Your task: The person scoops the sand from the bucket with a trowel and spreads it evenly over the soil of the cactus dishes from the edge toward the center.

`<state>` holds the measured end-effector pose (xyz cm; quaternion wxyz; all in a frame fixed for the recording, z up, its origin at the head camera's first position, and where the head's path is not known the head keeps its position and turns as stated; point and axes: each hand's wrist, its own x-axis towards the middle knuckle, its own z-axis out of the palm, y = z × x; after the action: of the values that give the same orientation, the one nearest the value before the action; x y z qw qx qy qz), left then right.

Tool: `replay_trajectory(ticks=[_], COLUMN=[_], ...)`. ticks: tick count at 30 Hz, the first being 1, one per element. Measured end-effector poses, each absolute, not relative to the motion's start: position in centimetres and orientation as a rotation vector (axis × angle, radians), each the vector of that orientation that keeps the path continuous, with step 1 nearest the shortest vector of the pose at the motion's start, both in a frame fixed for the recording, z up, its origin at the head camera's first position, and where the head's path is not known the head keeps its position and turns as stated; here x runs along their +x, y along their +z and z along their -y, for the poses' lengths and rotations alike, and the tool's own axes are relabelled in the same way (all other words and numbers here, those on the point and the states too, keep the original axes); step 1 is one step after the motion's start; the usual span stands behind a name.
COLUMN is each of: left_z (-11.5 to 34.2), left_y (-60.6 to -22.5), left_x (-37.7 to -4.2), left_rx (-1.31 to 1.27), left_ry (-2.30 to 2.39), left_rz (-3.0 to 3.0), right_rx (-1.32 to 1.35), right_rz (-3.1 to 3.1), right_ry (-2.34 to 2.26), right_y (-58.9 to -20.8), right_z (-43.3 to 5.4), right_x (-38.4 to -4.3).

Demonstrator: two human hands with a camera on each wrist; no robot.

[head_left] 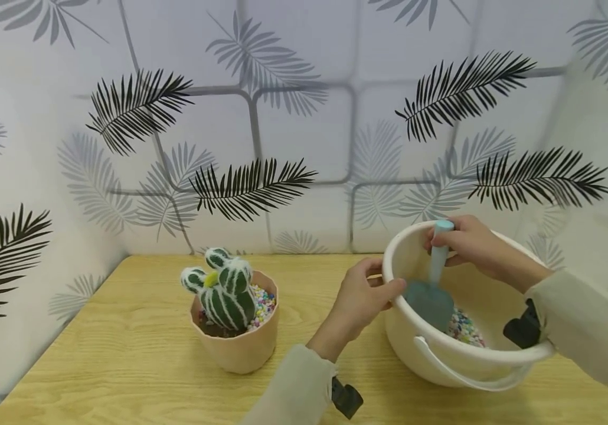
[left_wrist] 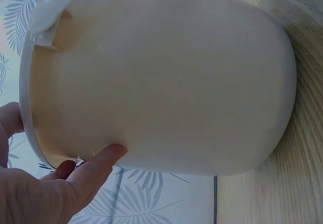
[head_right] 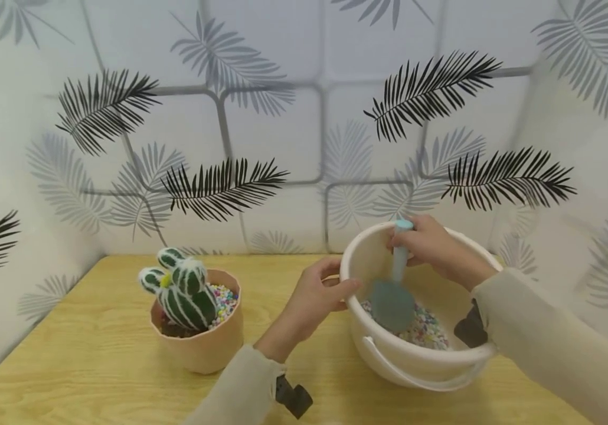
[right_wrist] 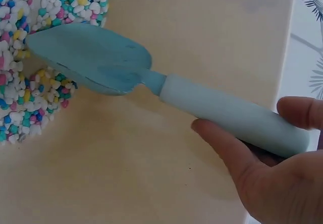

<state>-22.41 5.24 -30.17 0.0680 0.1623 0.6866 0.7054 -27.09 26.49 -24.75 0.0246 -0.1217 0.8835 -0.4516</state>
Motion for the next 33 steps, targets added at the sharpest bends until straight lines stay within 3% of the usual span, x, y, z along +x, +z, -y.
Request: replay_trajectory(ticks=[10,33], left_z=[-5.3,-5.3], left_y=[-30.0,-29.9], left_x=[-21.9,-22.4], left_rx=[0.511,0.495], left_ry=[2.091,2.071], left_rz=[-2.115,-2.128], right_rx=[-0.547,-0.661], right_rz=[-3.234,-2.789], right_ry=[-1.184,-1.47], right_y=[-24.8,-25.4], right_z=[-26.2,-26.0], right_x=[-26.2,-27.1])
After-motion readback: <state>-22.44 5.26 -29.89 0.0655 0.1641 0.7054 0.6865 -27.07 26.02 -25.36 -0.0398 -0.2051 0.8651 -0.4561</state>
